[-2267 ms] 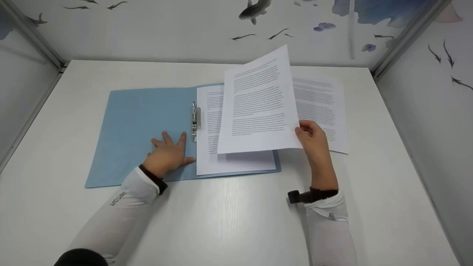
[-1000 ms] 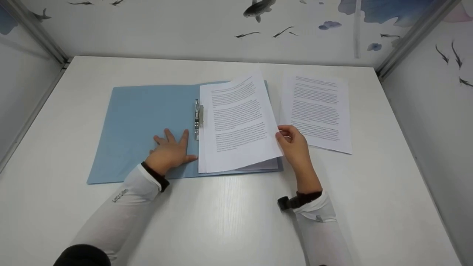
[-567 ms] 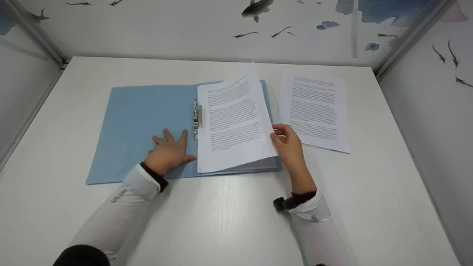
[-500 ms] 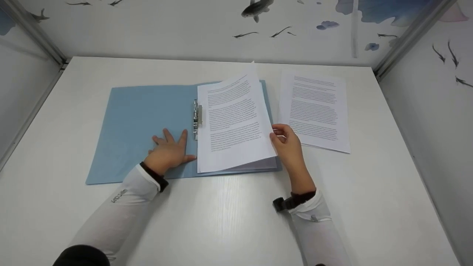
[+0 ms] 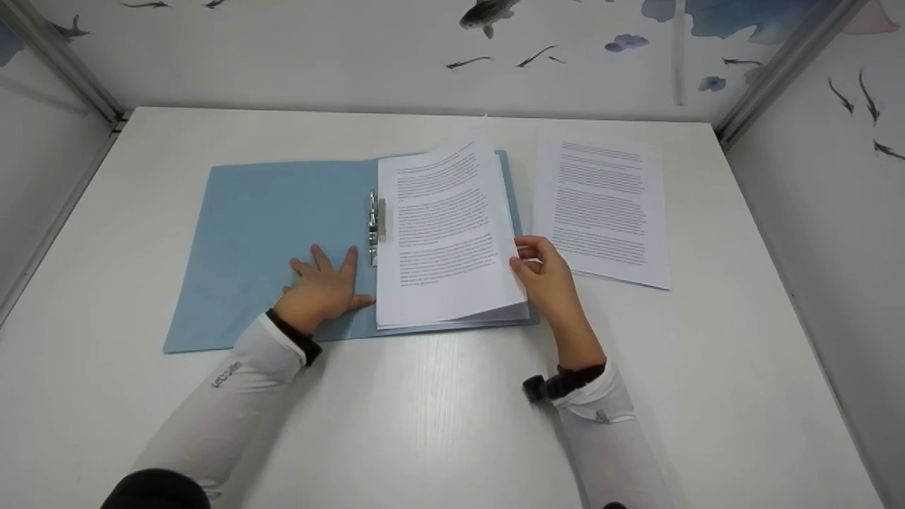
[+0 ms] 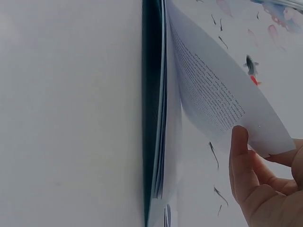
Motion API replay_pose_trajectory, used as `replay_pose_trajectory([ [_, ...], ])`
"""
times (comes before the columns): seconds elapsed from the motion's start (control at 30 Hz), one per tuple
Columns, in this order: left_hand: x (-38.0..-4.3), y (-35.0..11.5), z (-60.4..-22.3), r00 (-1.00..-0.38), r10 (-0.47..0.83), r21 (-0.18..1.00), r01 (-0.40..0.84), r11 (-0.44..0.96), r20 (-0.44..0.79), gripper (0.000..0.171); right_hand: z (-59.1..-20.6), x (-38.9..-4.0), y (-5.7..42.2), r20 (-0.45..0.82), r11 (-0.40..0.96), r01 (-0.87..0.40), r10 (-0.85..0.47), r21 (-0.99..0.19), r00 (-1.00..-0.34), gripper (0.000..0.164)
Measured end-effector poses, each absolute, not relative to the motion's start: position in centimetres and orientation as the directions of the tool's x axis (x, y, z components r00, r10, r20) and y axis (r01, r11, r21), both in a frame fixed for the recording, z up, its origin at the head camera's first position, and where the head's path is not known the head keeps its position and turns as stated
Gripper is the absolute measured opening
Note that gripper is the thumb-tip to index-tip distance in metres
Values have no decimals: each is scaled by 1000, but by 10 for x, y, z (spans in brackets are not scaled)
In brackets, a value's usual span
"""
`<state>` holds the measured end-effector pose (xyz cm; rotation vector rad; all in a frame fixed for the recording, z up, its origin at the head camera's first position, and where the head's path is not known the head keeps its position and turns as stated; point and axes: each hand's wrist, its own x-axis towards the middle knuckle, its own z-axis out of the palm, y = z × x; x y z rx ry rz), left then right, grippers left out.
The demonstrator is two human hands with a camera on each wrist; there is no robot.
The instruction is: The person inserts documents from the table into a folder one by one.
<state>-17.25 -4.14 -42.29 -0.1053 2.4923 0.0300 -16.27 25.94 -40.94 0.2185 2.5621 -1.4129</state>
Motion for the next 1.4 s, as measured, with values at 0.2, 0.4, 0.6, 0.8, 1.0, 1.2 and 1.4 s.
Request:
replay_pose_trajectory([
  [0.2,-172,-41,-422,-794,-70,-4,-85,996,-604,96,-410,-163,263,-263,556,226,13,-800,-965,46],
  [0.4,-171,-42,-421,-797,-65,11,-90,996,-601,96,-411,-163,261,-268,560,220,-3,-798,-963,47],
  [0.6,-172,-42,-421,-794,-75,12,-103,995,-603,96,-411,-163,260,-271,571,214,-15,-793,-963,48],
  [0.8,-172,-42,-422,-796,-73,9,-98,995,-601,97,-411,-163,260,-278,613,197,-38,-765,-960,51],
  [1.0,-172,-42,-420,-801,-66,18,-95,995,-595,96,-412,-165,263,-337,678,198,-79,-708,-938,60],
  [1.2,-171,-41,-421,-798,-63,14,-89,996,-600,96,-409,-164,267,-377,682,219,-89,-698,-922,64],
  [1.4,-171,-42,-421,-800,-68,-3,-82,997,-596,95,-406,-163,271,-377,684,193,-129,-704,-917,62],
])
